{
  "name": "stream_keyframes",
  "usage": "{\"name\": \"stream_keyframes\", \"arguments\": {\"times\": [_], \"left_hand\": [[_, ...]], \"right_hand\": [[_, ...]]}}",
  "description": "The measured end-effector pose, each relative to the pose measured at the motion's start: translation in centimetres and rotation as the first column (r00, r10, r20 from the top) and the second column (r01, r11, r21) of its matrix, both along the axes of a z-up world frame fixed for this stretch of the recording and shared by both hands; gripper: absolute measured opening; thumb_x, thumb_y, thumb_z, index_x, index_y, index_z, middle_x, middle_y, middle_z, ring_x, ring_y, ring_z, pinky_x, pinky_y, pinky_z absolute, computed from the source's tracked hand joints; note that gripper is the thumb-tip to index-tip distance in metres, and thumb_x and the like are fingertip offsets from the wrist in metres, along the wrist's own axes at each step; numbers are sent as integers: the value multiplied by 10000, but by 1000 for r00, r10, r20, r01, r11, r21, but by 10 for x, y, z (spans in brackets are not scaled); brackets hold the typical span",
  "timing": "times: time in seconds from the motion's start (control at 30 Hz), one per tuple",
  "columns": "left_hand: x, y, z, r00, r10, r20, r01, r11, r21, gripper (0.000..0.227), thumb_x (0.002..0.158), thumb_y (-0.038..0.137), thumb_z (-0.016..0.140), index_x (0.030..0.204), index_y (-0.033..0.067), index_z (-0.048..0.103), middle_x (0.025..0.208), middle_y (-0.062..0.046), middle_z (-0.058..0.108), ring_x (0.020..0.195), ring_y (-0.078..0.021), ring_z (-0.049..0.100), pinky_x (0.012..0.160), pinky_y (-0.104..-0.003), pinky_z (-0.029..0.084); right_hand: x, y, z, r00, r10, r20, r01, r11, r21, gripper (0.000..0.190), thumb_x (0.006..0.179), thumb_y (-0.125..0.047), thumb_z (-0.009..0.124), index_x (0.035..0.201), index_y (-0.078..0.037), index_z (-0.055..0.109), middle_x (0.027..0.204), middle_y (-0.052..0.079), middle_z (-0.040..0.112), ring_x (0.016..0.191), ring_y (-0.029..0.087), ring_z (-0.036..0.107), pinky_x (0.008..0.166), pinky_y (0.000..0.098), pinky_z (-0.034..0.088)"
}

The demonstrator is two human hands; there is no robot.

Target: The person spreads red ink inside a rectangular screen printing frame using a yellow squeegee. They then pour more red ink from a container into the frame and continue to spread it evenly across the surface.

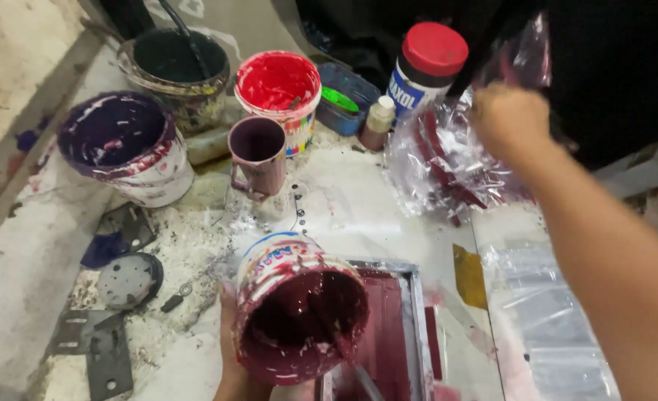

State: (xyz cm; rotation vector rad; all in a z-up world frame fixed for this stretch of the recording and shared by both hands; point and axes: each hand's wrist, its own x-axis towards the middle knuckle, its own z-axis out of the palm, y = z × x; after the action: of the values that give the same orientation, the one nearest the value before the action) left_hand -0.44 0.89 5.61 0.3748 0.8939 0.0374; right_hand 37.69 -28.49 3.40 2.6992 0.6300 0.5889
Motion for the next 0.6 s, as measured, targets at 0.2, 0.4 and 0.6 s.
{"name": "stream_keyframes", "arguments": {"times": [0.2, 0.4, 0.6], "left_hand": [[-5, 1, -48, 993, 73, 93, -65, 995, -81, 851, 890, 683, 321, 1446, 79, 544, 1450, -255, 577, 1353, -422, 505, 1187, -558, 362], [-13, -1, -52, 990, 69, 122, -58, 994, -90, 812, 856, 689, 453, 1345, 68, 637, 1240, -233, 675, 1188, -408, 613, 1037, -573, 487], [-26, -9, -54, 948, 63, 310, -15, 988, -154, 746, 829, 654, 557, 1306, 89, 660, 1186, -178, 700, 1146, -372, 646, 1013, -571, 503]], "right_hand": [[-104, 33, 48, 917, -295, -267, 313, 950, 26, 720, 1124, -686, 317, 1163, -104, 739, 1092, 241, 766, 1048, 477, 715, 829, 534, 535], [-287, -1, -24, 865, 496, -77, -308, 645, 699, 454, 1043, -373, 360, 1158, -144, 736, 949, -13, 774, 787, 131, 710, 719, 292, 531], [-420, 27, -42, 685, 725, 72, -451, 345, 823, 581, 952, -558, 637, 1418, -223, 543, 765, -1, 601, 590, 75, 577, 455, 249, 483]]}}
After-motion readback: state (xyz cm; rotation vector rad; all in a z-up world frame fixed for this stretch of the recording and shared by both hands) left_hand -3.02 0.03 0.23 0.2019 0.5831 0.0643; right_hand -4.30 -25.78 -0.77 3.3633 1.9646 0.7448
